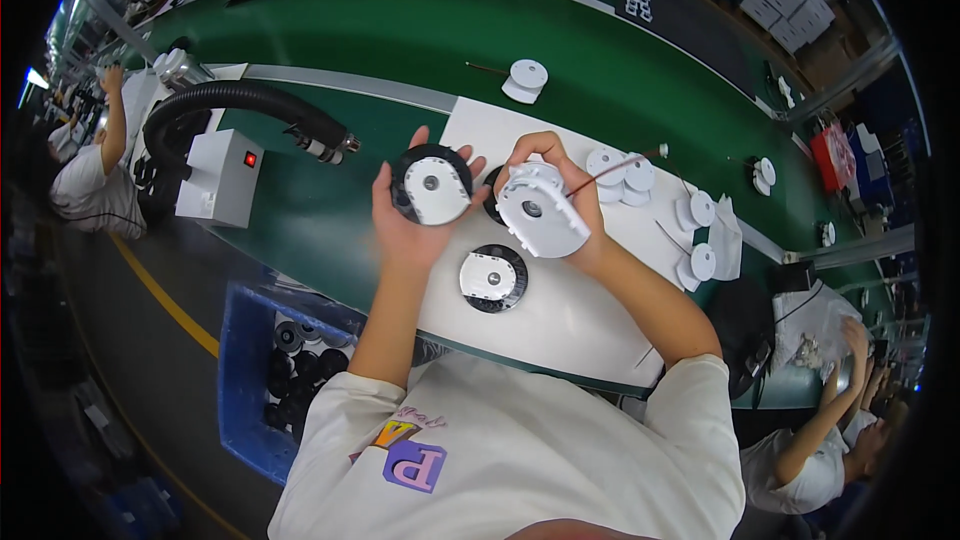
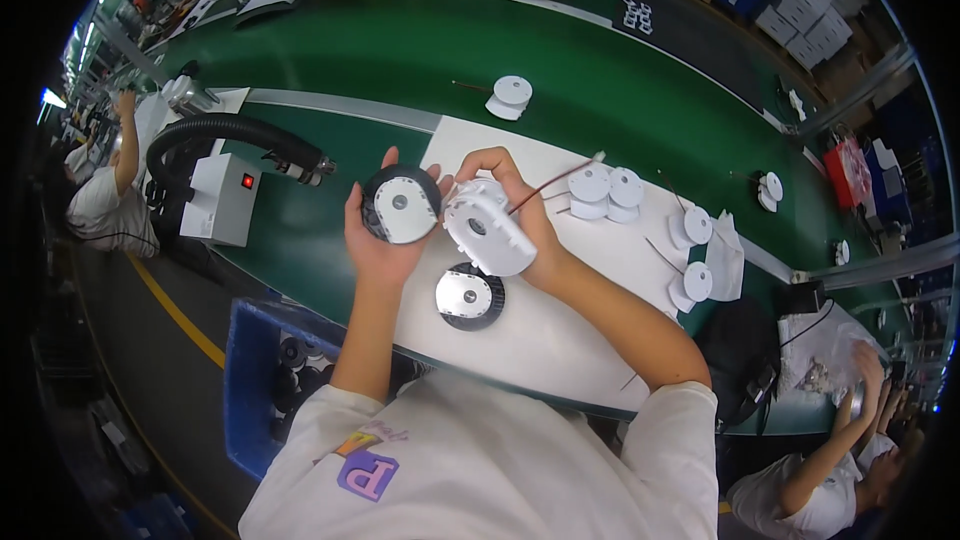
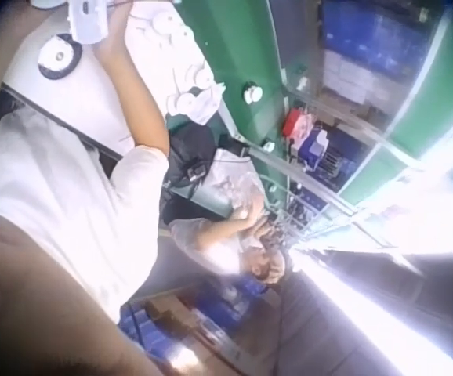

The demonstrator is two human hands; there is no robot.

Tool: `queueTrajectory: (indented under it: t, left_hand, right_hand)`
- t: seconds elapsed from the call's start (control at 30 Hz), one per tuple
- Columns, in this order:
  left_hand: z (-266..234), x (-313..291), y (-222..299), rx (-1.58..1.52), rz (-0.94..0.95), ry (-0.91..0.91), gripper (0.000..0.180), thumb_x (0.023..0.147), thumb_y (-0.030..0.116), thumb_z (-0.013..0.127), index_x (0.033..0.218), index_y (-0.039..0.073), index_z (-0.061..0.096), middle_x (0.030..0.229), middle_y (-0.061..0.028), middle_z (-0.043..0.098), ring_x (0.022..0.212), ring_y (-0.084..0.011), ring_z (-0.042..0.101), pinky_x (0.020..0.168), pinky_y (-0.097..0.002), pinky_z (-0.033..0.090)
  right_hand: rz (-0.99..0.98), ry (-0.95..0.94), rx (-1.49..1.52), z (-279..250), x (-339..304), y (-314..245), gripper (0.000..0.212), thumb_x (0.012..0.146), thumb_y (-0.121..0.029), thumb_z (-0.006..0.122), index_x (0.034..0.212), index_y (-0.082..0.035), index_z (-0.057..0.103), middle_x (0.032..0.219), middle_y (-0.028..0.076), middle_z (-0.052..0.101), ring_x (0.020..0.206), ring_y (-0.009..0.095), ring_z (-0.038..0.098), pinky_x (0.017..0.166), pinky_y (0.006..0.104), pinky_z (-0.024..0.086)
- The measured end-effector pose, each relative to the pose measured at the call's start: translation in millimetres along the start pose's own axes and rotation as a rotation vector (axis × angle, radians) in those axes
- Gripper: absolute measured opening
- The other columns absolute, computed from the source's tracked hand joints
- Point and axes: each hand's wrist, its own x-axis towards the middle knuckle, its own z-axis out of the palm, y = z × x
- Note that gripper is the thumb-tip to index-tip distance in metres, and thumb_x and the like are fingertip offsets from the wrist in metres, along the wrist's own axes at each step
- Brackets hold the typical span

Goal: The person assembles LED light fixtures by hand, connecting wires to an LED light base and attaching a plastic cover.

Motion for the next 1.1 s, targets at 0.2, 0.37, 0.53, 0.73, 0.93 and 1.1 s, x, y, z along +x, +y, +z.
queueTrajectory:
  t: [0.2, 0.37, 0.53, 0.73, 0.93, 1.1]
  left_hand:
    - [58.0, -18.5, -44.2, 0.519, 0.232, -0.175, 0.067, 0.097, 0.049, 0.035, 0.149, 0.005, 0.032, 0.134, -0.0201, 0.052, 0.124, -0.0283, 0.053, 0.107, -0.0412, 0.040]
    - [77.2, -29.8, -57.1, 0.712, 0.267, -0.224, 0.068, 0.097, 0.049, 0.037, 0.149, 0.006, 0.030, 0.133, -0.0155, 0.050, 0.125, -0.0245, 0.050, 0.107, -0.0366, 0.038]
    - [92.1, -38.4, -68.9, 0.835, 0.302, -0.129, 0.074, 0.092, 0.051, 0.040, 0.147, 0.002, 0.035, 0.132, -0.0137, 0.052, 0.121, -0.0209, 0.051, 0.105, -0.0338, 0.038]
    - [88.5, -39.8, -74.2, 0.885, 0.301, -0.147, 0.071, 0.094, 0.050, 0.036, 0.146, 0.002, 0.036, 0.130, -0.0129, 0.053, 0.120, -0.0211, 0.052, 0.106, -0.0329, 0.037]
    - [80.1, -36.1, -74.0, 0.864, 0.219, -0.181, 0.063, 0.101, 0.047, 0.032, 0.147, 0.005, 0.033, 0.138, -0.0128, 0.046, 0.130, -0.0220, 0.044, 0.110, -0.0349, 0.032]
    - [69.7, -46.3, -69.9, 0.991, 0.095, -0.309, 0.076, 0.102, 0.057, 0.023, 0.152, 0.000, 0.020, 0.153, -0.0154, 0.029, 0.143, -0.0263, 0.030, 0.115, -0.0361, 0.025]
  right_hand:
    - [-0.667, -0.006, -1.361, -9.3, -2.4, -18.5, 0.042, 0.074, -0.033, 0.064, 0.108, -0.009, 0.057, 0.092, 0.010, 0.056, 0.071, 0.028, 0.053, 0.058, 0.0365, 0.045]
    - [-0.809, 0.031, -1.528, -5.1, -11.7, -21.2, 0.038, 0.077, -0.036, 0.061, 0.106, -0.011, 0.060, 0.093, 0.008, 0.057, 0.069, 0.024, 0.051, 0.055, 0.0360, 0.042]
    - [-0.850, 0.038, -1.603, -5.7, -19.9, -27.1, 0.037, 0.082, -0.040, 0.056, 0.105, -0.012, 0.060, 0.094, 0.008, 0.057, 0.069, 0.023, 0.050, 0.054, 0.0359, 0.041]
    - [-0.847, 0.069, -1.517, -8.7, -27.0, -20.4, 0.035, 0.086, -0.039, 0.052, 0.105, -0.011, 0.060, 0.093, 0.008, 0.057, 0.069, 0.023, 0.050, 0.055, 0.0358, 0.041]
    - [-0.605, 0.020, -1.543, -5.9, -37.6, -25.8, 0.041, 0.086, -0.041, 0.052, 0.112, -0.012, 0.061, 0.100, 0.009, 0.057, 0.078, 0.025, 0.052, 0.061, 0.0380, 0.041]
    - [-0.750, -0.163, -1.387, -10.4, -36.4, -30.0, 0.052, 0.094, -0.047, 0.047, 0.136, -0.018, 0.057, 0.141, 0.018, 0.047, 0.116, 0.031, 0.049, 0.106, 0.0586, 0.032]
